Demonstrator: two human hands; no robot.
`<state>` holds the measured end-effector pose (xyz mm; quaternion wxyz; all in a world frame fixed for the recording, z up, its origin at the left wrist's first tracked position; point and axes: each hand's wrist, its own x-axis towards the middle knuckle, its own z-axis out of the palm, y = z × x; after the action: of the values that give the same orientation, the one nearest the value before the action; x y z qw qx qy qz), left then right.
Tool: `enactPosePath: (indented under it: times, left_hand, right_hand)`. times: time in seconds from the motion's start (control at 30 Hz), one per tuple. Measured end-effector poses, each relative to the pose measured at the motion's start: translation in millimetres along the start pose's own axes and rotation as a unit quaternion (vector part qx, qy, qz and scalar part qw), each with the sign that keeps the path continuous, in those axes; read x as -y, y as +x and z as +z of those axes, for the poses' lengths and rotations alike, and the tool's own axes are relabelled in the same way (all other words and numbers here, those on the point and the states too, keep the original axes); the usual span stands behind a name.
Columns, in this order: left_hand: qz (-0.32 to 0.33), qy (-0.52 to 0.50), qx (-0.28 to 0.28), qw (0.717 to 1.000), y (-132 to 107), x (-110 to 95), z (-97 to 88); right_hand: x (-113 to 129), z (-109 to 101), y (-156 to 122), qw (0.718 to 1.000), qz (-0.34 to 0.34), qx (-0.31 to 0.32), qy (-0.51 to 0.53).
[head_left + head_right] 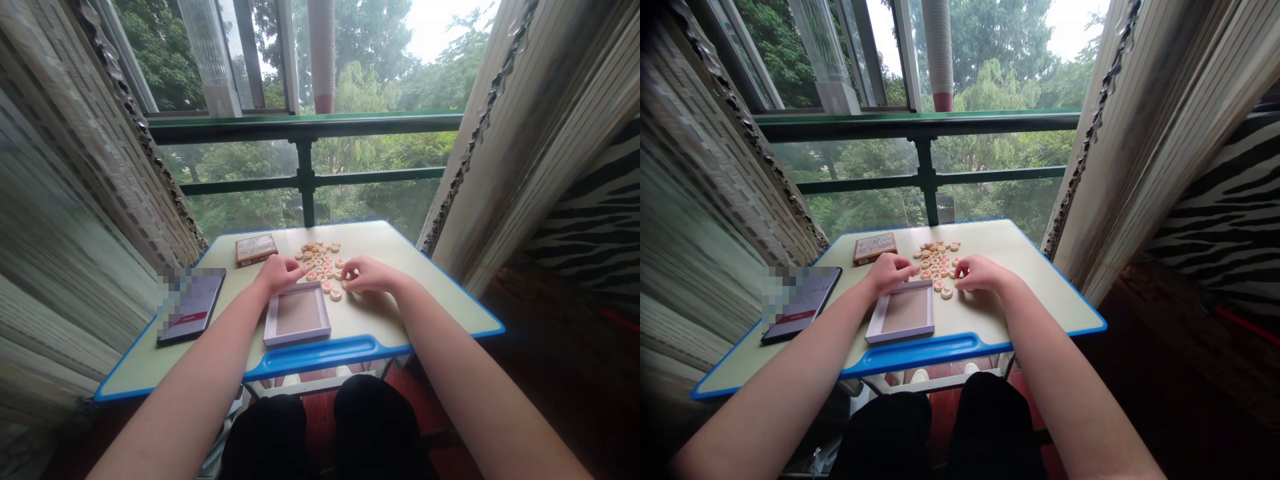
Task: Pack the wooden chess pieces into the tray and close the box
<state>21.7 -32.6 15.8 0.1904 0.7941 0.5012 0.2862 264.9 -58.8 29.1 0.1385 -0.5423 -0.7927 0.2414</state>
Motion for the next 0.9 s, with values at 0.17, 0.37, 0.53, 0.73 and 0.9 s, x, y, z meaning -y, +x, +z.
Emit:
enactPosePath:
  times: [0.17, 0.37, 0.53, 0.73, 0.9]
  left_hand:
    - [0.005, 0.002, -0.001, 1.0, -0.2, -0.1, -1.5]
    - [0.004, -0.001, -0.01, 1.0, 0.4, 0.2, -2.5]
    - [0.007, -0.005, -0.006, 1.0, -0.1, 2.7, -1.9]
    - [0.016, 0.003, -0.007, 1.0, 1.8, 3.9, -2.0]
    - [0.023, 0.012, -0.001, 1.0, 0.6, 2.9, -1.4]
  right_hand:
    - [2.7, 0.8, -0.8, 0.999, -0.031, -0.032, 0.008]
    - [3.5, 4.1, 1.4, 0.997, -0.026, -0.011, 0.071]
    - [4.8, 1.0, -0.4, 0.999, -0.003, -0.012, 0.053]
    - [6.4, 1.2, 0.1, 0.999, -0.011, -0.019, 0.041]
    - [7.5, 1.7, 0.5, 0.996, -0.074, -0.043, -0.01]
